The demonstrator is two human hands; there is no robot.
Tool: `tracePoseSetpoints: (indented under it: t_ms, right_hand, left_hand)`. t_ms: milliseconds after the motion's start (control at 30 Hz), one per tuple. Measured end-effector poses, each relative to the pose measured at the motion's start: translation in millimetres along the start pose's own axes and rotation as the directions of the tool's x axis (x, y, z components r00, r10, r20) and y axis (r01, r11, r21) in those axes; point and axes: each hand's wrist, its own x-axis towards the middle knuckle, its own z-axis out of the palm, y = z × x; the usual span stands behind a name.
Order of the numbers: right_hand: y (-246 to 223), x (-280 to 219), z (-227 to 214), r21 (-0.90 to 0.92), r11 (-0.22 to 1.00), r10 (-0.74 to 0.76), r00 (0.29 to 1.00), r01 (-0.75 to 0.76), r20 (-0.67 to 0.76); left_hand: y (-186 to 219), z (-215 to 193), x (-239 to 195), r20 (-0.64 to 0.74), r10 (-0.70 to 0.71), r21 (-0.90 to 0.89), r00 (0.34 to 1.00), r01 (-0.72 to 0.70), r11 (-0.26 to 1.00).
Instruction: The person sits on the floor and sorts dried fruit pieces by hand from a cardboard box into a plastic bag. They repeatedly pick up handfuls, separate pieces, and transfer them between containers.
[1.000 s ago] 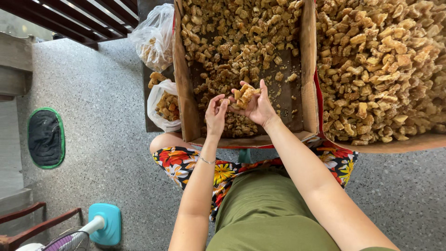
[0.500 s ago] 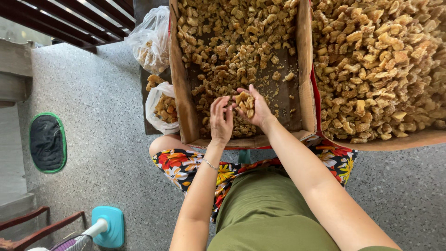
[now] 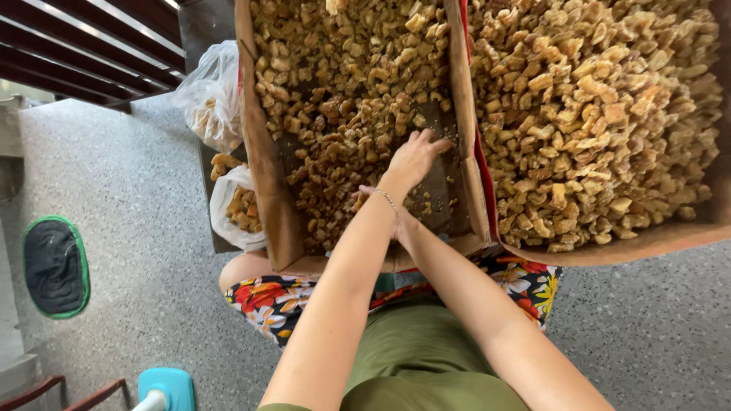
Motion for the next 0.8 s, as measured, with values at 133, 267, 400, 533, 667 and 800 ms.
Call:
tracePoseSetpoints:
  t_ms: [133, 267, 400, 533, 667, 800]
  right_hand:
    - [-2, 5, -1, -0.124, 0.992, -0.005, 0.989, -0.013, -0.147]
    - [-4, 0, 12, 0.021, 1.000, 0.006, 0.996, -0.005, -0.090]
    - [-12, -24, 35, 0.065, 0.997, 0.039, 0.995, -0.033, -0.091]
    - [-22, -54, 54, 0.119, 0.988, -0.121, 0.980, 0.102, 0.157]
    - [-37, -77, 74, 0.133, 0.982, -0.154, 0.979, 0.136, 0.131]
    - [-43, -92, 88, 0.157, 0.977, -0.170, 0.968, 0.142, 0.182]
  left_hand:
    - [2, 28, 18, 0.105, -0.008, 0.107, 0.994, -0.003, 0.994]
    - [-12, 49, 15, 0.074, -0.023, 0.074, 0.997, 0.018, 0.997]
    - [-17, 44, 10, 0.071, -0.082, 0.026, 0.994, 0.081, 0.996]
    - [-30, -27, -13, 0.137, -0.233, -0.587, 0.963, 0.269, 0.764]
    - [-51, -116, -85, -0.006, -0.426, -0.754, 0.905, 0.275, 0.596]
    - [-56, -147, -160, -0.365, -0.357, -0.584, 0.860, 0.086, 0.807]
